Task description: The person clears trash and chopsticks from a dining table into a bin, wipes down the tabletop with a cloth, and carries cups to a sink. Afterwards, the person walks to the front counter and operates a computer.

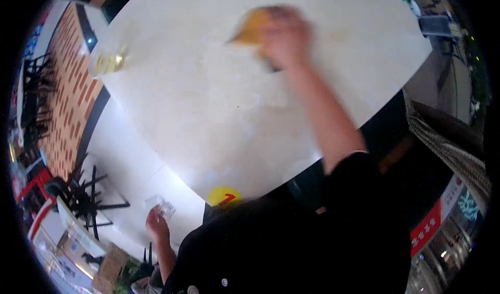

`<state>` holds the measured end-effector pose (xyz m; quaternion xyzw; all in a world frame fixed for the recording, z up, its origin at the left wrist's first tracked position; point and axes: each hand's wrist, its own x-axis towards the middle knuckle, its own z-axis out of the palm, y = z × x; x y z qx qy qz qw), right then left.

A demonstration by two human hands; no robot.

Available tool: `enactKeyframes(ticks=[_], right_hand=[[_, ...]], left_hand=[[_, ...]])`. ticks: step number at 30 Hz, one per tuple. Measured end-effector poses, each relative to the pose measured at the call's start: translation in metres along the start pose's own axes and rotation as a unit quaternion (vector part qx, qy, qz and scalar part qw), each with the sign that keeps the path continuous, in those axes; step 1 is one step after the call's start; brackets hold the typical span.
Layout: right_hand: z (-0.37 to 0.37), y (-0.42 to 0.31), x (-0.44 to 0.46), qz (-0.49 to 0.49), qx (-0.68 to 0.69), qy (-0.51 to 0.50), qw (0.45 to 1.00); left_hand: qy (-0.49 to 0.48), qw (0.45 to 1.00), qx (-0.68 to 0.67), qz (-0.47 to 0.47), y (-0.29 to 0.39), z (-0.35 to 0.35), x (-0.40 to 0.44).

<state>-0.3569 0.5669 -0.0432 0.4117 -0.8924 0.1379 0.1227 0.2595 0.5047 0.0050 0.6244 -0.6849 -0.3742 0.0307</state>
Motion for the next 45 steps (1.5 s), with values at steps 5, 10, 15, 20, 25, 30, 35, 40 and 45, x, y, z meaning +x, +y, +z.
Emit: enactKeyframes(ticks=[5, 10, 15, 20, 25, 30, 35, 40, 45], right_hand=[[-0.046, 0.285, -0.103, 0.329, -0.053, 0.008, 0.943], [-0.083, 0.22, -0.125, 0.492, -0.15, -0.01, 0.857], [-0.05, 0.028, -0.113, 0.202, -0.042, -0.004, 0.979], [-0.054, -0.18, -0.147, -0.009, 0.116, -0.131, 0.985], [-0.081, -0.219, -0.248, -0.1, 0.182, -0.17, 0.963], [-0.111, -0.183, -0.308, -0.14, 0.146, -0.157, 0.967], [-0.119, -0.071, -0.274, 0.094, 0.056, -0.199, 0.974], [-0.102, 0.098, -0.217, 0.282, -0.088, -0.063, 0.953], [-0.091, 0.246, -0.17, 0.412, -0.133, -0.029, 0.901]], left_hand=[[-0.015, 0.986, 0.165, -0.026, 0.066, 0.019, -0.004], [-0.035, 0.994, 0.104, 0.027, 0.04, 0.015, -0.004], [-0.036, 0.989, 0.117, 0.077, 0.038, 0.004, -0.002], [-0.004, 0.977, 0.159, 0.14, 0.012, -0.007, -0.007], [-0.001, 0.975, 0.163, 0.154, -0.021, -0.02, -0.011], [-0.028, 0.985, 0.1, 0.137, -0.04, -0.012, -0.006], [-0.048, 0.979, 0.113, 0.162, -0.025, -0.007, 0.004], [0.02, 0.979, 0.062, 0.191, -0.053, 0.01, 0.024], [-0.012, 0.993, 0.054, 0.104, 0.02, 0.033, 0.012]])
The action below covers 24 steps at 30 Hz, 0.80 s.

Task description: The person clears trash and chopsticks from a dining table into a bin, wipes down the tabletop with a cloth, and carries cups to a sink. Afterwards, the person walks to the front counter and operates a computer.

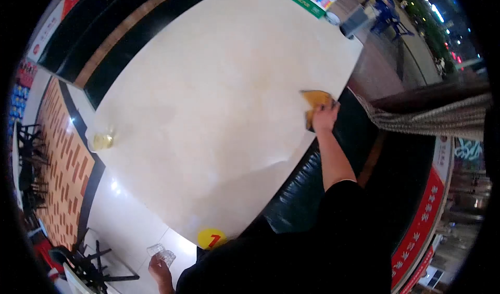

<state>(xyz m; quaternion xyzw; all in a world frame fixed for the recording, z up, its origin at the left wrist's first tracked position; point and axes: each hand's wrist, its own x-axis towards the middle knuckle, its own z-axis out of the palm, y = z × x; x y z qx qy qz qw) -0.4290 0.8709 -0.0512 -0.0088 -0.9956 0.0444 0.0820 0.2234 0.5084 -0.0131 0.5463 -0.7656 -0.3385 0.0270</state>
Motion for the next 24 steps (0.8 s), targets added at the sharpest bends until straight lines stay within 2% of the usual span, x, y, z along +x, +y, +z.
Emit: enactKeyframes(ticks=[1, 3, 4, 5, 6, 8, 11, 12, 14, 16, 18, 20, 22, 24], right_hand=[[0.007, 0.013, 0.018, -0.001, -0.028, -0.012, 1.0], [0.009, 0.013, 0.025, 0.149, 0.185, 0.025, 0.971], [0.008, 0.011, 0.022, 0.222, 0.277, 0.025, 0.934], [0.008, 0.01, 0.019, 0.295, 0.363, 0.04, 0.883], [0.009, 0.017, 0.012, 0.31, 0.291, 0.007, 0.905], [0.034, 0.025, -0.022, 0.234, 0.319, 0.077, 0.915], [0.013, -0.009, -0.103, 0.274, 0.369, 0.038, 0.887], [0.005, -0.022, -0.132, 0.279, 0.378, 0.022, 0.883], [-0.018, -0.044, -0.196, 0.262, 0.402, -0.061, 0.875], [-0.016, -0.04, -0.261, 0.208, 0.381, -0.152, 0.888], [-0.029, -0.037, -0.328, 0.193, 0.281, -0.357, 0.87], [-0.088, -0.069, -0.373, 0.096, 0.249, -0.488, 0.831], [-0.114, -0.091, -0.412, 0.066, 0.248, -0.481, 0.838], [-0.151, -0.132, -0.423, -0.117, 0.272, -0.511, 0.807]], left_hand=[[0.0, 1.0, 0.02, -0.011, 0.013, 0.002, -0.004], [0.018, 0.999, 0.029, -0.024, 0.021, 0.013, -0.016], [0.025, 0.999, 0.041, -0.023, 0.027, 0.015, -0.02], [0.003, 0.996, 0.059, -0.062, 0.055, 0.013, -0.022], [-0.01, 0.994, 0.105, -0.019, 0.078, 0.007, -0.024], [0.003, 0.991, 0.06, -0.118, 0.06, 0.011, -0.026], [-0.022, 0.99, 0.128, -0.063, 0.043, -0.003, -0.027], [0.01, 0.996, 0.082, -0.038, 0.024, 0.0, -0.03], [-0.003, 0.99, 0.131, -0.06, 0.011, -0.007, -0.028], [0.022, 0.996, 0.068, -0.059, -0.017, -0.009, -0.029], [0.03, 0.995, 0.075, -0.06, -0.033, -0.022, -0.032], [0.022, 0.997, 0.062, -0.047, -0.058, -0.046, -0.039], [0.03, 0.997, 0.045, -0.047, -0.092, -0.066, -0.05], [0.038, 0.997, 0.047, -0.045, -0.115, -0.087, -0.064]])
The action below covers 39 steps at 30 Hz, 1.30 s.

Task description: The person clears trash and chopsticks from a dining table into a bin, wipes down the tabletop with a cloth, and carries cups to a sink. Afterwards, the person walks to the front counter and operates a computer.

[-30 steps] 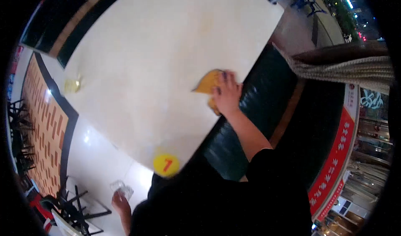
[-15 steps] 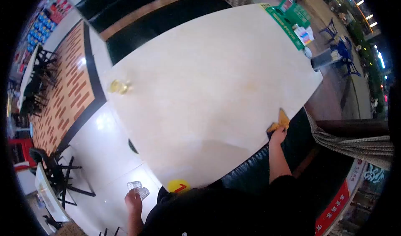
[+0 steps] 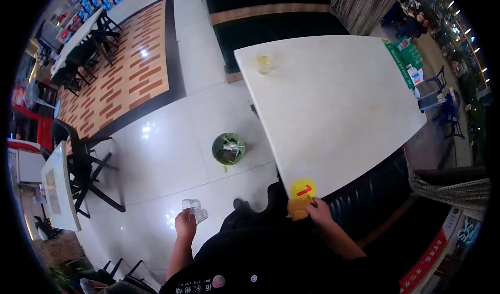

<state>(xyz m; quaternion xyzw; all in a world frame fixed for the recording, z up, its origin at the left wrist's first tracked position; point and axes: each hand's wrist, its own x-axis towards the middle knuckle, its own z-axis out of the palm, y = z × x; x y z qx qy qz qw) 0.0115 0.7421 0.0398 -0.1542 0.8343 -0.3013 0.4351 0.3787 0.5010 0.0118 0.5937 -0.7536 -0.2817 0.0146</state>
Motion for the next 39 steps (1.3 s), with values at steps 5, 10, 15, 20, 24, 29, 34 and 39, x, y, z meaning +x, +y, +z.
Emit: enactKeyframes(ticks=[5, 10, 15, 20, 24, 29, 34, 39], right_hand=[[0.041, -0.08, 0.045, -0.052, 0.024, 0.076, 0.995], [0.063, -0.114, 0.14, -0.269, 0.114, 0.051, 0.955], [0.058, -0.206, 0.203, -0.201, 0.158, 0.121, 0.959], [0.028, -0.267, 0.293, -0.089, 0.217, 0.244, 0.941], [0.019, -0.302, 0.328, -0.088, 0.156, 0.311, 0.933], [0.009, -0.292, 0.367, -0.061, 0.233, 0.25, 0.938], [0.017, -0.331, 0.336, -0.065, 0.368, 0.177, 0.911], [0.061, -0.416, 0.339, -0.096, 0.359, 0.099, 0.923]], left_hand=[[0.046, 0.996, -0.004, -0.07, -0.072, -0.032, -0.026], [0.12, 0.983, -0.049, -0.129, -0.139, -0.03, -0.038], [0.141, 0.97, -0.119, -0.156, -0.16, -0.047, -0.024], [0.193, 0.952, -0.158, -0.179, -0.164, -0.066, 0.003], [0.141, 0.973, -0.063, -0.174, -0.161, -0.095, 0.043], [0.2, 0.945, -0.177, -0.189, -0.171, -0.107, 0.099], [0.166, 0.958, -0.13, -0.194, -0.132, -0.168, 0.172], [0.131, 0.977, -0.054, -0.157, -0.146, -0.235, 0.286]])
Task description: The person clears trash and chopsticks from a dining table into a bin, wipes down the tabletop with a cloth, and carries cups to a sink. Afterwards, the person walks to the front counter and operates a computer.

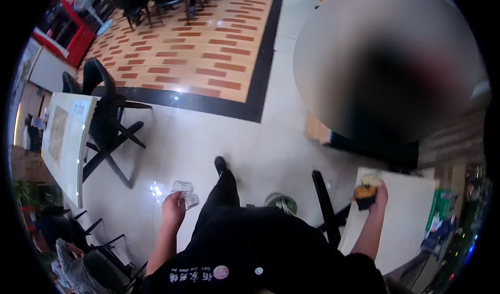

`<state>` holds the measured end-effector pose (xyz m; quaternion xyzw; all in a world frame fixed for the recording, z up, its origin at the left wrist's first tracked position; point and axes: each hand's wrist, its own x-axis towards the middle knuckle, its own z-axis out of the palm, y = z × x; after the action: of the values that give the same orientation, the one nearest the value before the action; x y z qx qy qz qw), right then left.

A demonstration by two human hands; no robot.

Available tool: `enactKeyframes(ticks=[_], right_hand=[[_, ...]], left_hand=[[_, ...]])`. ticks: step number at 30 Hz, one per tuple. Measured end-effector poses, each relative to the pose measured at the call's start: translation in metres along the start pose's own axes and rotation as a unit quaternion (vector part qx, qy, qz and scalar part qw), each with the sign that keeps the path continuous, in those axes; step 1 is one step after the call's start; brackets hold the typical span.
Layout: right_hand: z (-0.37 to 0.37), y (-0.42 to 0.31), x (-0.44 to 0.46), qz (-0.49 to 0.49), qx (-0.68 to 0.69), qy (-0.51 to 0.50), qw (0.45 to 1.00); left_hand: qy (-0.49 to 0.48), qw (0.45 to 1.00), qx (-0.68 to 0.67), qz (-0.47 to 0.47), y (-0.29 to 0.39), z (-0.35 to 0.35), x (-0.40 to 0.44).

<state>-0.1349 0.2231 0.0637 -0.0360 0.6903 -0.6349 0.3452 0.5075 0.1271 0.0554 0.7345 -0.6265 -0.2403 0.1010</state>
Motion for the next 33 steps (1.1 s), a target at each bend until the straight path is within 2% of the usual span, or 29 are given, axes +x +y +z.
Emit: enactKeyframes(ticks=[5, 7, 9, 12, 14, 16, 18, 19, 20, 21, 22, 23, 24, 25, 26, 27, 28, 29, 31, 32, 33], right_hand=[[0.133, -0.027, 0.016, 0.053, 0.022, -0.007, 0.998], [0.191, -0.033, 0.034, 0.041, -0.035, 0.016, 0.998], [0.252, -0.04, 0.053, -0.01, -0.106, -0.021, 0.994], [0.345, -0.055, 0.101, 0.012, -0.106, -0.089, 0.99], [0.429, -0.086, 0.116, 0.022, -0.146, -0.109, 0.983], [0.49, -0.103, 0.158, 0.012, -0.165, -0.147, 0.975], [0.554, -0.116, 0.207, -0.068, -0.226, -0.212, 0.948], [0.595, -0.132, 0.225, -0.062, -0.237, -0.24, 0.939], [0.613, -0.131, 0.264, -0.053, -0.24, -0.277, 0.929], [0.657, -0.155, 0.261, -0.01, -0.189, -0.318, 0.929], [0.688, -0.155, 0.301, -0.001, -0.173, -0.37, 0.913], [0.713, -0.162, 0.337, 0.007, -0.165, -0.401, 0.901], [0.753, -0.179, 0.345, 0.005, -0.172, -0.425, 0.889], [0.787, -0.199, 0.339, -0.038, -0.24, -0.436, 0.866], [0.818, -0.213, 0.342, -0.082, -0.305, -0.436, 0.843], [0.85, -0.22, 0.361, -0.086, -0.308, -0.431, 0.844], [0.882, -0.222, 0.384, -0.045, -0.251, -0.423, 0.869], [0.91, -0.221, 0.405, -0.01, -0.184, -0.399, 0.898], [0.959, -0.23, 0.45, -0.004, -0.219, -0.404, 0.888], [0.988, -0.243, 0.458, -0.01, -0.269, -0.356, 0.895], [1.011, -0.244, 0.472, -0.05, -0.235, -0.351, 0.905]], left_hand=[[-0.034, 0.998, 0.021, 0.047, 0.02, -0.043, 0.155], [-0.056, 0.993, 0.036, 0.093, 0.035, -0.061, 0.219], [-0.052, 0.994, 0.038, 0.093, 0.053, -0.074, 0.282], [-0.075, 0.988, 0.06, 0.12, 0.082, -0.086, 0.383], [-0.05, 0.986, 0.048, 0.15, 0.105, -0.091, 0.447], [-0.042, 0.987, 0.046, 0.148, 0.121, -0.085, 0.514], [-0.062, 0.989, 0.063, 0.115, 0.129, -0.085, 0.558], [-0.08, 0.99, 0.082, 0.085, 0.136, -0.087, 0.585], [-0.058, 0.995, 0.067, 0.046, 0.138, -0.077, 0.604], [-0.154, 0.98, 0.126, -0.006, 0.16, -0.09, 0.628], [-0.039, 0.995, 0.085, 0.017, 0.182, -0.105, 0.64], [-0.012, 0.998, 0.064, 0.023, 0.187, -0.095, 0.664], [-0.044, 0.998, 0.034, -0.014, 0.207, -0.115, 0.679], [-0.034, 0.999, 0.025, -0.025, 0.217, -0.12, 0.699], [-0.04, 0.998, 0.025, -0.034, 0.224, -0.12, 0.72], [-0.049, 0.998, 0.028, -0.035, 0.232, -0.12, 0.743], [-0.027, 0.999, -0.013, -0.036, 0.243, -0.119, 0.769], [-0.05, 0.998, -0.018, -0.03, 0.248, -0.118, 0.802], [0.024, 0.996, -0.083, 0.018, 0.258, -0.107, 0.858], [0.016, 0.996, -0.087, 0.018, 0.294, -0.134, 0.889], [0.004, 0.998, -0.044, 0.033, 0.304, -0.133, 0.922]])
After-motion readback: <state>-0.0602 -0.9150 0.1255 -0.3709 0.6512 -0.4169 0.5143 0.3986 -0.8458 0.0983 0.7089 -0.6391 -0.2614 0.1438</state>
